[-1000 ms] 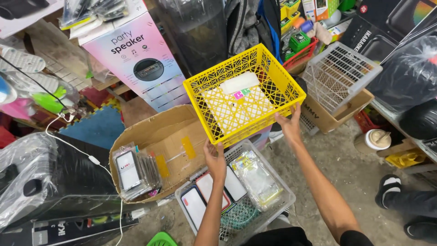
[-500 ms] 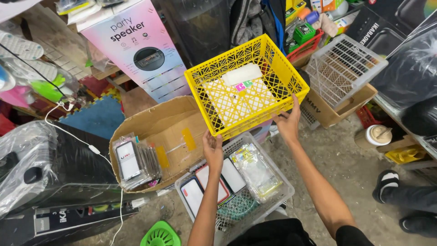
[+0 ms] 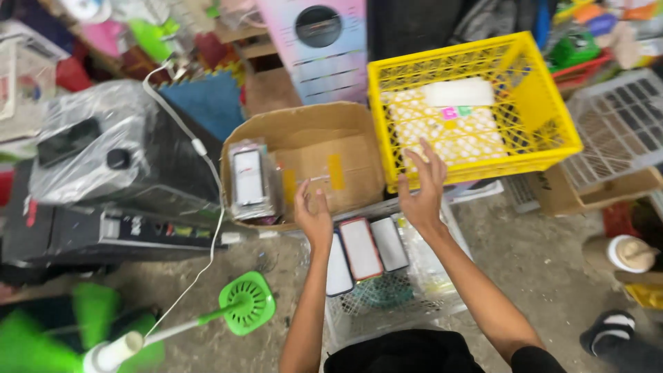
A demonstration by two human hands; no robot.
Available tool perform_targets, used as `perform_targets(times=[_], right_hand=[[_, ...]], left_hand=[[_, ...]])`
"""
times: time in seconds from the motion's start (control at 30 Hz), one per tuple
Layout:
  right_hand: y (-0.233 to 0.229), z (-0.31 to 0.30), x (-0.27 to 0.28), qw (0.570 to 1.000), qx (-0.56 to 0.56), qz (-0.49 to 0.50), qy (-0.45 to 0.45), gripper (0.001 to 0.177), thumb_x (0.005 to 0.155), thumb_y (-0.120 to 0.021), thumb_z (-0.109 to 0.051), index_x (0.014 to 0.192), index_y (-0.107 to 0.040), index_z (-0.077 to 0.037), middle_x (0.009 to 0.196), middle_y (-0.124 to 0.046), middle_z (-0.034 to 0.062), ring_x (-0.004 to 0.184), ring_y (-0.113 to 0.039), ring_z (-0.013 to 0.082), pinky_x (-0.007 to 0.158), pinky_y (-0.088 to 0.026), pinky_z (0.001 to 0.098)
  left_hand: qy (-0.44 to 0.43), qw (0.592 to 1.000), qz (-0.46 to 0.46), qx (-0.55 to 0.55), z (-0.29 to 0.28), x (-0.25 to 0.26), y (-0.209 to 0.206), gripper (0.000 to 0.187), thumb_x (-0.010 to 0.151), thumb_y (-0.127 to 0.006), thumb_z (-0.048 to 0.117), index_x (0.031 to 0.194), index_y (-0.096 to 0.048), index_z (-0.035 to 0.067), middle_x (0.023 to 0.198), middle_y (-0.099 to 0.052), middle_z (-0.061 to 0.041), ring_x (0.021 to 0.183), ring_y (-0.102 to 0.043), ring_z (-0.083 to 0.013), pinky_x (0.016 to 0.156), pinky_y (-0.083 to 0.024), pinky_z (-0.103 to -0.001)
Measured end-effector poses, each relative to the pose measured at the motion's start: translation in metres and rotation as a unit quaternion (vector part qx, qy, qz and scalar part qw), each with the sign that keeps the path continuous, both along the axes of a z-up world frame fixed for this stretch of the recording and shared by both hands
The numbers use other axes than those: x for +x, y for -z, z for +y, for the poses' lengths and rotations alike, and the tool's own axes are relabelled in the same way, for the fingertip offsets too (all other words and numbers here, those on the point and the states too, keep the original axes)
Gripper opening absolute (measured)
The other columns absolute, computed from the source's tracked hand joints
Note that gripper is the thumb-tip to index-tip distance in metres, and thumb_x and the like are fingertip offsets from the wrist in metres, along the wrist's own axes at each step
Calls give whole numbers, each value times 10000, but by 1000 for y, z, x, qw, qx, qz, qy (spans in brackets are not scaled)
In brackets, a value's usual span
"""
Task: The person sorts phone cases and screen protectors by removing them from their packaging and placing them into a basket, aligning the packages within the basket by hand.
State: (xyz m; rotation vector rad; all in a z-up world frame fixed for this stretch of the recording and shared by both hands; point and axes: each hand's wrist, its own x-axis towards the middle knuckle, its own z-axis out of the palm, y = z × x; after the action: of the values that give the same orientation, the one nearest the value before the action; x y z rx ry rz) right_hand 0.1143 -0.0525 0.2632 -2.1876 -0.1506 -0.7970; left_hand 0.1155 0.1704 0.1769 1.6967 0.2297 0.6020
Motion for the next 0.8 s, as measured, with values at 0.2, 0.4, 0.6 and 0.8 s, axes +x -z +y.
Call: perform_targets(times=[0.2, 0.4, 0.6, 0.8], right_hand=[[14, 120, 22, 968, 51, 71, -235, 468, 902, -636, -1, 1364, -621, -74, 1415, -625, 164, 1343, -583, 325, 1156, -435, 435], [186, 218, 81, 818, 344, 354, -294, 681, 942, -692, -207, 1527, -401, -19, 1446, -596, 147, 1280, -600, 238, 1092, -485, 371], [171, 274, 98, 769, 277, 523, -240, 863, 968, -701, -466, 1584, -305, -8, 1603, -365, 171, 1474, -339, 259, 1186, -290, 399], [158, 291, 114, 705, 366, 519, -315, 844, 880, -663, -539, 1526, -468, -32, 1554, -540, 188, 1453, -441, 291, 1172, -312, 460]], left_hand=[[-140, 968, 75, 193, 83, -13, -1, 419, 949, -638, 136, 1351, -604, 20, 1510, -493, -206, 1434, -397, -393, 1200, -294, -511], [-120, 940, 171, 271, 139, -7, 26, 589, 972, -602, 203, 1504, -455, -1, 1648, -238, -246, 1502, -197, -468, 1186, -175, -592], [-135, 947, 165, 241, 180, 15, 22, 530, 1019, -569, 260, 1487, -472, 31, 1614, -333, -230, 1477, -287, -454, 1181, -237, -591], [-131, 922, 265, 250, 217, 43, 20, 389, 957, -655, 269, 1301, -644, 88, 1344, -631, -186, 1292, -505, -415, 1113, -364, -564]])
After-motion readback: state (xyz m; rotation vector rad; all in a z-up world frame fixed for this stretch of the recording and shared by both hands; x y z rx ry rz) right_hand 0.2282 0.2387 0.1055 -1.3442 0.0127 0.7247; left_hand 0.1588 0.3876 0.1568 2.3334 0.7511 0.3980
